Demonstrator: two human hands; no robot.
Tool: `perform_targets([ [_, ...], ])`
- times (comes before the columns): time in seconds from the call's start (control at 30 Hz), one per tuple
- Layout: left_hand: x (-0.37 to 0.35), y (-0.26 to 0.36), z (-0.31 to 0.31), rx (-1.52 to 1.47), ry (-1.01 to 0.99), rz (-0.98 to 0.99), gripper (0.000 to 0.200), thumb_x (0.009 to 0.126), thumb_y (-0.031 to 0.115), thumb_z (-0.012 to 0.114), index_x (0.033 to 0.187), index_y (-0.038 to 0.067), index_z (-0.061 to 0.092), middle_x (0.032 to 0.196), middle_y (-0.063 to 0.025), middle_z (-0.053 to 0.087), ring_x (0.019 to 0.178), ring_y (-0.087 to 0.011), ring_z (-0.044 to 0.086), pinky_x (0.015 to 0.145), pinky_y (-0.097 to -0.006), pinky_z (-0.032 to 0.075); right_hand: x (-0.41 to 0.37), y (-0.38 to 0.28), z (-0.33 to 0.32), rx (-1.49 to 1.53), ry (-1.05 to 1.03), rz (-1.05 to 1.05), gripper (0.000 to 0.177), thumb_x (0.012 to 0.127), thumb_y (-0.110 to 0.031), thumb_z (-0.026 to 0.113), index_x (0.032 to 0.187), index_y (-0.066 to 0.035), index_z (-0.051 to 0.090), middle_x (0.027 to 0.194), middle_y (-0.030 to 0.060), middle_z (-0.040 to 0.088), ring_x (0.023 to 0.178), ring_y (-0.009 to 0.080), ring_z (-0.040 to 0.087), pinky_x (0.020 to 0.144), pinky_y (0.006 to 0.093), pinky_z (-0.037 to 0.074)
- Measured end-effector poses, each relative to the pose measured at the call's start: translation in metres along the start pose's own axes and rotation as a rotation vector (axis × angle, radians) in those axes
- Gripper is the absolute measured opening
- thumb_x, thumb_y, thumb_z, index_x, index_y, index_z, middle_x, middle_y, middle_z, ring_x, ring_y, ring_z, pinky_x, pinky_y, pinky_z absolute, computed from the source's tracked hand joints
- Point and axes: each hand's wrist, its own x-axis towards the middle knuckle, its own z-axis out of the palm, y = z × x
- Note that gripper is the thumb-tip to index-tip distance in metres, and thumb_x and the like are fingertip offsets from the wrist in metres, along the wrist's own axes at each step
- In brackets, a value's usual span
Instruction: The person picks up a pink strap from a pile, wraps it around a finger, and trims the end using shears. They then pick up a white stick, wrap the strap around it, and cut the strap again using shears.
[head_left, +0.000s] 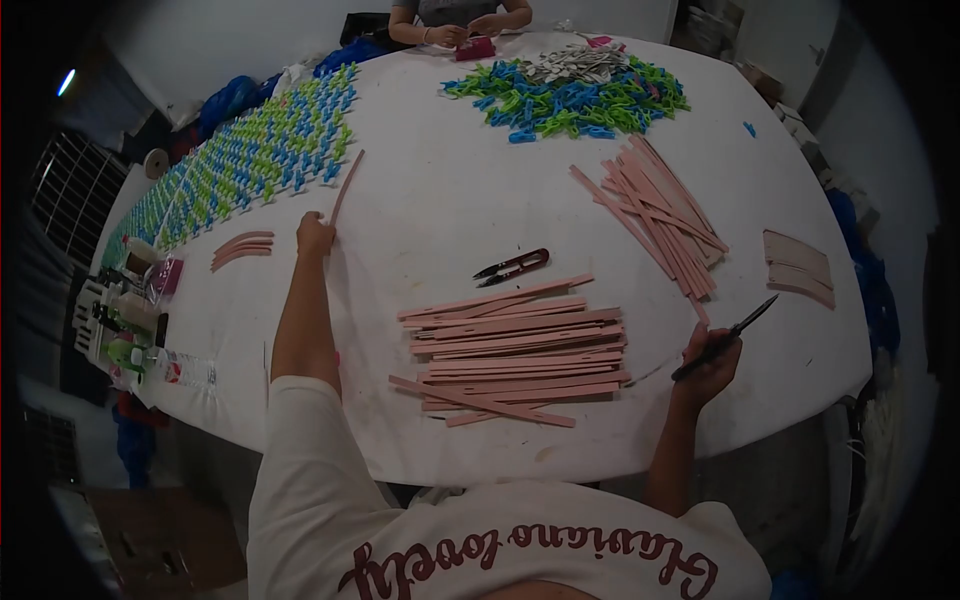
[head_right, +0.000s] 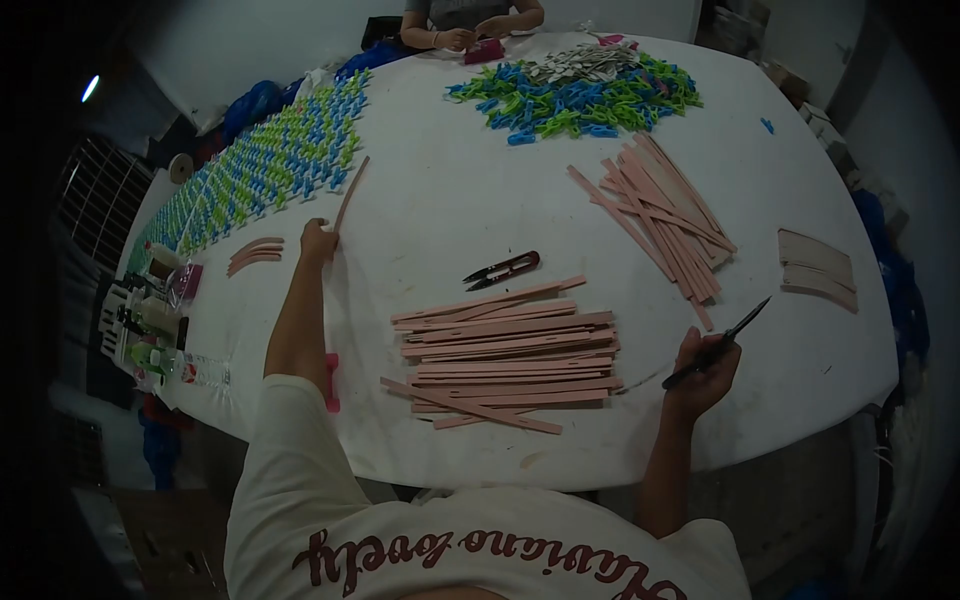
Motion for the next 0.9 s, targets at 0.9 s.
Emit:
perform_targets([
  [0.9, -0.357, 0.054, -0.117, -1.676, -0.428, 0.687, 0.033, 0.079, -0.007, 0.066, 0.108, 0.000, 0.050, 0.084, -0.0133, 0.068, 0.075, -0.0116, 0.064, 0.061, -0.0223, 0.052, -0.109, -0.229, 0.109, 0.818, -1.011, 0.201, 0.024, 0.080, -0.015, 0.069, 0.086, -0.004, 0.049, 0.086, 0.0160, 0.065, 0.057, 0.0086, 0.057, 0.048, 0.0204, 0.045],
])
